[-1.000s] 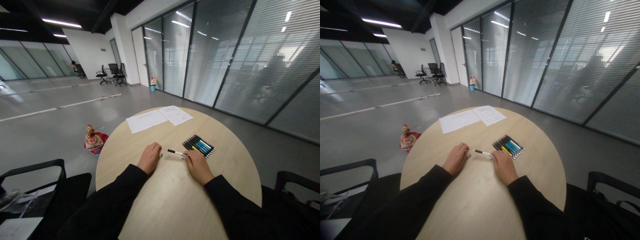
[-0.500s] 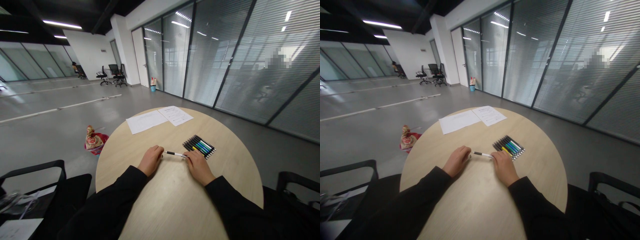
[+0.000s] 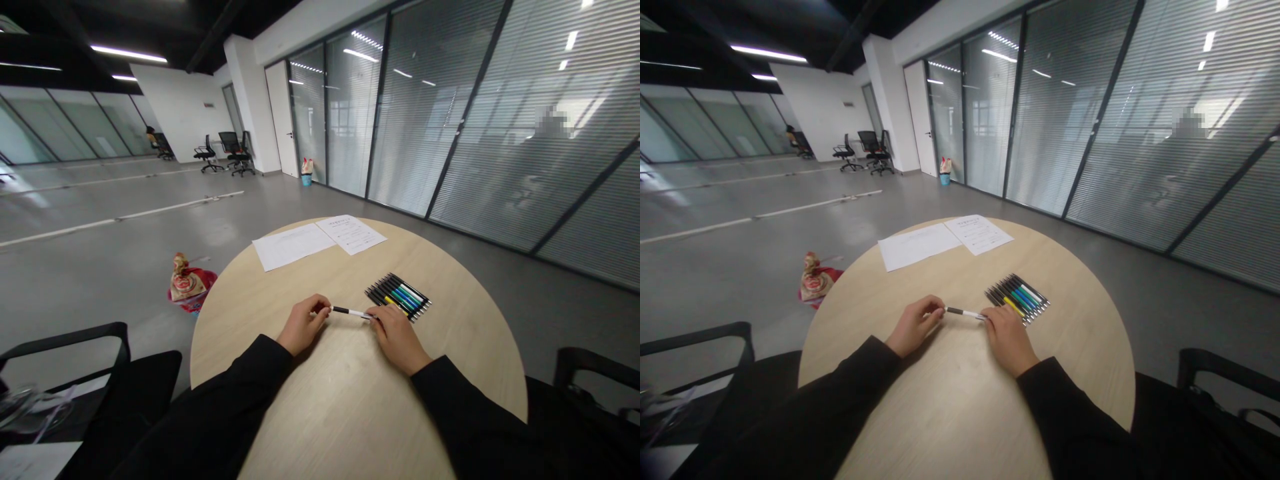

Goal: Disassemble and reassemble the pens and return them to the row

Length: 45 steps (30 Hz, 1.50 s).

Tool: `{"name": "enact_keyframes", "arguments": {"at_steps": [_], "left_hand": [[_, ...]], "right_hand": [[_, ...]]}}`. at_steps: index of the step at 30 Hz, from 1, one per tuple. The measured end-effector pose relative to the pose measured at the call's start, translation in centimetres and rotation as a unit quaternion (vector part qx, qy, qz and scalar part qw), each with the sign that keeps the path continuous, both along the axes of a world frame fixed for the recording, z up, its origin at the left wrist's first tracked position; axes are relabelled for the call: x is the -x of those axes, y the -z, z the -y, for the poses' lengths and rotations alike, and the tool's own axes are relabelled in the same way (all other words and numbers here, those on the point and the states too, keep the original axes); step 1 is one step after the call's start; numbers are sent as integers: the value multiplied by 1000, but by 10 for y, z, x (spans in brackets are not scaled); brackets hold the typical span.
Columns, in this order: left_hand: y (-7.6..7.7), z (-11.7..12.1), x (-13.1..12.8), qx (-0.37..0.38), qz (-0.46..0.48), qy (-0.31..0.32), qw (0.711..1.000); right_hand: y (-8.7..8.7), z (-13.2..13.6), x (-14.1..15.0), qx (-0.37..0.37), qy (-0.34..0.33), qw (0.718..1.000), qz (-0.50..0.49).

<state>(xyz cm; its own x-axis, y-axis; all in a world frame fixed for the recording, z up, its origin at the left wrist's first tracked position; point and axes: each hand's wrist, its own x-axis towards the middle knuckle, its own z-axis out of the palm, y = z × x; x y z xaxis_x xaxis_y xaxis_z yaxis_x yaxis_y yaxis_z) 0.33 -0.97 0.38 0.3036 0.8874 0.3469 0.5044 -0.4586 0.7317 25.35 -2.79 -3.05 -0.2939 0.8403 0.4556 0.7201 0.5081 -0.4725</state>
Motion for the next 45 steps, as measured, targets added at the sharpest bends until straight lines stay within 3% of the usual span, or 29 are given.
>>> {"name": "enact_keyframes", "arguments": {"at_steps": [6,12,22,27,45], "left_hand": [[8,-2,0,-6,-6,19,1000],[8,-4,8,-84,-91,2,992],[7,-5,10,-64,-243,66,966],[6,-6,9,-76,-314,68,944],[11,-7,10,-77,-157,30,984]], "right_hand": [[1,-1,0,4,7,1000,-8],[0,-2,-3,-2,22,1000,-9],[2,-3,-7,9,49,999,-13],[0,-2,-7,14,53,998,-8],[-3,-1,-6,15,54,998,-5]]}}
